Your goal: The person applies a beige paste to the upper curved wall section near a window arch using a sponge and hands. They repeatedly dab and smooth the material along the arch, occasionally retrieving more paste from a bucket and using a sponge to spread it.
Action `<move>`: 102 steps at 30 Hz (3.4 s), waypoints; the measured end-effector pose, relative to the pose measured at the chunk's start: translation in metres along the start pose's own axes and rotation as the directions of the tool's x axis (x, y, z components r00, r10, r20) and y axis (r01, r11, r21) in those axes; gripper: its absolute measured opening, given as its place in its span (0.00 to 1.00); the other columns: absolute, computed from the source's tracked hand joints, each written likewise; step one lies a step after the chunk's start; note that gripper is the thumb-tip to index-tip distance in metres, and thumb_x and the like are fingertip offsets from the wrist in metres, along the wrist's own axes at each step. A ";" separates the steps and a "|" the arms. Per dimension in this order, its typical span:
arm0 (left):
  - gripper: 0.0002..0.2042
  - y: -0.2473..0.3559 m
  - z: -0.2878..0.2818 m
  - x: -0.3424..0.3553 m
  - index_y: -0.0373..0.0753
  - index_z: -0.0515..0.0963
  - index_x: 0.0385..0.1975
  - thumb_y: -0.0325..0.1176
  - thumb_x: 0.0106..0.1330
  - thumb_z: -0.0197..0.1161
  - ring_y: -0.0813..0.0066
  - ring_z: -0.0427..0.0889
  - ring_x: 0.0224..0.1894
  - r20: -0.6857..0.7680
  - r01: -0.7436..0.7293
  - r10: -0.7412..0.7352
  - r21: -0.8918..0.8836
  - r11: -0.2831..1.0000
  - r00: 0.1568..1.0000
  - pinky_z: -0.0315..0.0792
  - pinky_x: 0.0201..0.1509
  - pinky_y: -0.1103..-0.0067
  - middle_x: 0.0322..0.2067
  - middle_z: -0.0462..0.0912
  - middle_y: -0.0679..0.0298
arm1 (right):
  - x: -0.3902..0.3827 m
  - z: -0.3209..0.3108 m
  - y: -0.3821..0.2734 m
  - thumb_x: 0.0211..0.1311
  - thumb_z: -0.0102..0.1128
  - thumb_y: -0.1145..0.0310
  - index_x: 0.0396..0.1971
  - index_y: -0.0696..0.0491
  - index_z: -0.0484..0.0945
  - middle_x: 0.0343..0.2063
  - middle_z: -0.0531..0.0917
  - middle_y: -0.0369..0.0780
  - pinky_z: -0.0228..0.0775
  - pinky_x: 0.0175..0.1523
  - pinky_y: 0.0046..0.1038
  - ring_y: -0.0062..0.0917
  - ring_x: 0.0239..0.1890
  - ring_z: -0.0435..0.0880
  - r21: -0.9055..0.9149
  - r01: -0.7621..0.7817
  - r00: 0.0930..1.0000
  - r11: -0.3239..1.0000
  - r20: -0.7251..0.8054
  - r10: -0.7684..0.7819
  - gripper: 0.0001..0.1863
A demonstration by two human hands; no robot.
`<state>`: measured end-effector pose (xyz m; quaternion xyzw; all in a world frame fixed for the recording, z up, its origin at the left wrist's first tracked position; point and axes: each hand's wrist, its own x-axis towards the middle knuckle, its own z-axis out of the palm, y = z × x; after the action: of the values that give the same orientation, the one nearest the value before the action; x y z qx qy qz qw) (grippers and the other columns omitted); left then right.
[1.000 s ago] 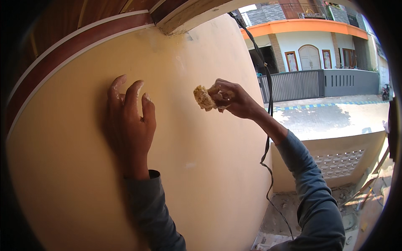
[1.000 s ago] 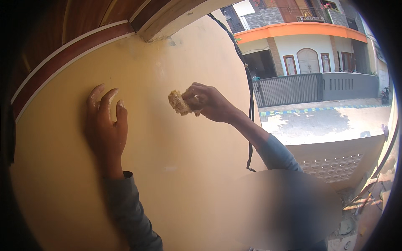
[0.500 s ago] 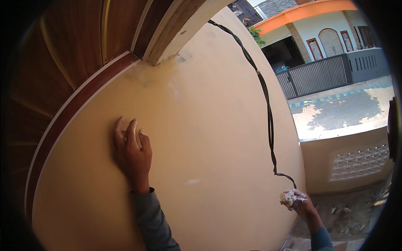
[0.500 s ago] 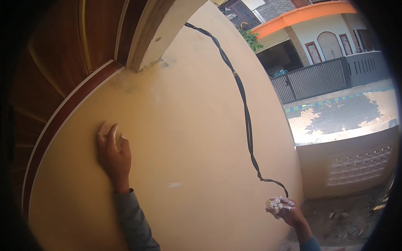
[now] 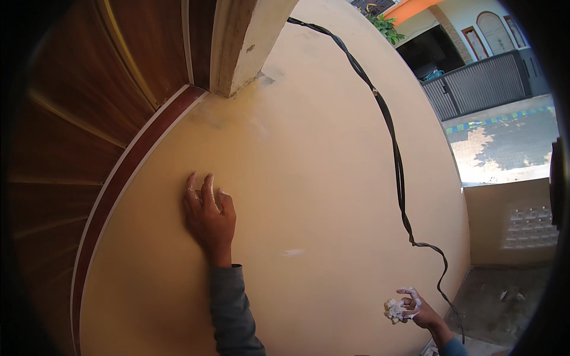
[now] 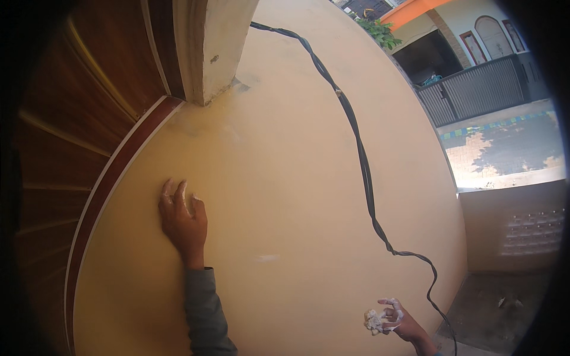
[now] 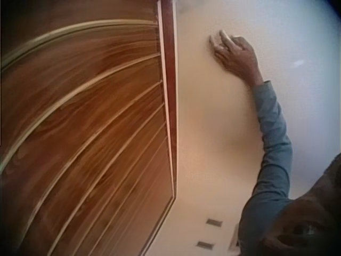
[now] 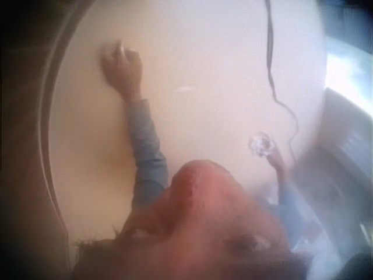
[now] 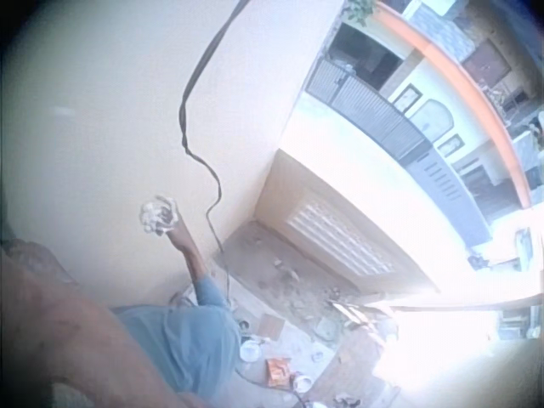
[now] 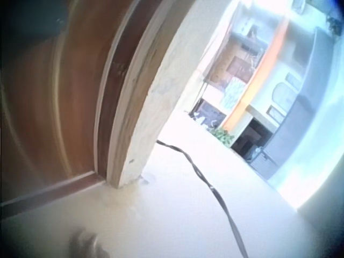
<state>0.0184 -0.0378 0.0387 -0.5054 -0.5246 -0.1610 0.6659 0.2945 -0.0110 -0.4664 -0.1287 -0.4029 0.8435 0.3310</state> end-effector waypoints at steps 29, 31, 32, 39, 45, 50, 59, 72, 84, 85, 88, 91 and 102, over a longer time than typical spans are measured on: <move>0.24 0.011 0.001 0.006 0.36 0.72 0.63 0.40 0.70 0.59 0.51 0.69 0.64 0.149 -0.258 0.225 0.266 0.929 0.963 0.62 0.68 0.54 0.63 0.72 0.53 | 0.012 -0.047 0.021 0.72 0.56 0.68 0.66 0.53 0.65 0.49 0.82 0.43 0.82 0.41 0.30 0.31 0.43 0.86 0.249 0.139 0.986 0.958 -0.120 -0.112 0.25; 0.24 0.012 0.001 0.006 0.36 0.72 0.63 0.40 0.70 0.59 0.51 0.69 0.64 0.167 -0.248 0.208 0.277 0.928 0.964 0.62 0.68 0.54 0.63 0.72 0.53 | 0.008 -0.048 0.009 0.70 0.65 0.60 0.62 0.57 0.76 0.47 0.83 0.37 0.76 0.48 0.26 0.20 0.43 0.80 0.042 0.051 0.994 0.998 -0.100 -0.046 0.26; 0.24 0.012 0.000 0.006 0.36 0.72 0.63 0.41 0.70 0.59 0.51 0.69 0.64 0.170 -0.252 0.210 0.284 0.925 0.963 0.62 0.68 0.55 0.63 0.72 0.52 | 0.007 -0.049 0.009 0.70 0.65 0.60 0.62 0.57 0.76 0.47 0.83 0.37 0.76 0.48 0.27 0.20 0.43 0.80 0.055 0.042 0.994 0.998 -0.103 -0.037 0.25; 0.23 0.011 0.000 0.004 0.36 0.74 0.62 0.40 0.70 0.58 0.51 0.70 0.65 0.153 -0.260 0.224 0.288 0.922 0.962 0.63 0.68 0.54 0.63 0.72 0.52 | -0.025 -0.028 -0.021 0.77 0.56 0.59 0.56 0.54 0.81 0.38 0.83 0.34 0.74 0.45 0.25 0.20 0.37 0.80 0.073 0.109 0.989 0.991 -0.112 -0.100 0.18; 0.23 0.011 -0.001 0.005 0.34 0.74 0.60 0.39 0.70 0.59 0.51 0.70 0.66 0.142 -0.245 0.215 0.248 0.937 0.966 0.62 0.70 0.54 0.63 0.72 0.50 | -0.062 -0.045 -0.028 0.80 0.50 0.59 0.53 0.52 0.80 0.36 0.81 0.30 0.70 0.40 0.23 0.17 0.34 0.76 -0.174 0.068 0.994 0.982 -0.068 -0.081 0.16; 0.22 0.004 -0.004 0.010 0.32 0.74 0.60 0.37 0.69 0.60 0.50 0.70 0.66 0.158 -0.248 0.219 0.197 0.949 0.963 0.62 0.72 0.54 0.63 0.73 0.50 | -0.115 -0.028 -0.069 0.75 0.59 0.61 0.53 0.51 0.80 0.35 0.80 0.29 0.69 0.40 0.22 0.16 0.34 0.74 -0.184 0.020 0.982 0.983 -0.180 -0.054 0.14; 0.10 0.004 -0.018 0.078 0.35 0.82 0.46 0.33 0.71 0.60 0.54 0.82 0.52 -0.005 -0.112 0.115 -0.253 0.961 0.993 0.78 0.55 0.64 0.47 0.85 0.53 | -0.183 -0.034 -0.097 0.74 0.60 0.60 0.58 0.52 0.77 0.40 0.80 0.31 0.70 0.45 0.24 0.17 0.39 0.76 -0.215 0.044 0.909 0.976 -0.396 -0.128 0.18; 0.24 0.047 -0.071 0.237 0.34 0.85 0.30 0.50 0.76 0.54 0.41 0.86 0.33 -0.063 0.126 -0.129 -0.056 0.990 0.990 0.78 0.36 0.57 0.28 0.85 0.43 | -0.225 -0.035 -0.082 0.73 0.62 0.59 0.64 0.52 0.74 0.46 0.81 0.34 0.72 0.52 0.25 0.20 0.46 0.77 -0.184 0.104 0.850 0.977 -0.494 -0.183 0.24; 0.24 0.044 -0.066 0.250 0.39 0.87 0.27 0.49 0.77 0.53 0.43 0.87 0.30 -0.048 0.082 -0.078 0.077 0.994 0.996 0.82 0.36 0.58 0.25 0.85 0.45 | -0.242 -0.049 -0.078 0.72 0.51 0.66 0.52 0.49 0.81 0.57 0.78 0.46 0.68 0.65 0.36 0.38 0.61 0.76 -0.634 0.072 0.826 0.770 -0.395 -0.402 0.14; 0.24 0.045 -0.068 0.251 0.38 0.87 0.27 0.49 0.77 0.53 0.43 0.87 0.30 -0.044 0.080 -0.077 0.079 0.994 0.996 0.82 0.36 0.58 0.25 0.85 0.45 | -0.242 -0.043 -0.087 0.72 0.50 0.67 0.51 0.49 0.81 0.58 0.77 0.46 0.68 0.65 0.36 0.38 0.61 0.76 -0.588 0.056 0.823 0.807 -0.430 -0.371 0.14; 0.23 0.047 -0.071 0.251 0.38 0.87 0.27 0.48 0.77 0.53 0.44 0.87 0.31 -0.029 0.080 -0.077 0.090 0.993 0.997 0.82 0.36 0.59 0.26 0.85 0.45 | -0.243 -0.049 -0.084 0.72 0.50 0.67 0.51 0.50 0.81 0.58 0.77 0.47 0.68 0.65 0.37 0.39 0.61 0.76 -0.673 0.085 0.810 0.735 -0.382 -0.444 0.14; 0.23 0.044 -0.070 0.249 0.38 0.87 0.27 0.48 0.77 0.53 0.44 0.87 0.31 -0.022 0.064 -0.062 0.086 0.994 0.998 0.82 0.35 0.59 0.27 0.86 0.45 | -0.240 -0.053 -0.081 0.72 0.53 0.66 0.52 0.49 0.81 0.58 0.77 0.47 0.68 0.66 0.36 0.38 0.61 0.76 -0.647 0.111 0.805 0.755 -0.387 -0.450 0.13; 0.17 0.060 -0.110 0.183 0.37 0.83 0.27 0.44 0.72 0.62 0.52 0.86 0.28 0.258 -0.040 0.103 -0.238 0.970 0.961 0.79 0.32 0.64 0.25 0.86 0.53 | -0.222 -0.093 -0.059 0.66 0.58 0.77 0.67 0.52 0.60 0.53 0.80 0.48 0.85 0.45 0.36 0.38 0.47 0.88 -0.032 0.537 0.697 0.843 -0.546 -0.465 0.31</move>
<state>0.1949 -0.0460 0.1731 -0.6153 -0.5689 -0.1265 0.5309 0.5320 -0.0755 -0.4916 -0.2211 -0.2587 0.6753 0.6544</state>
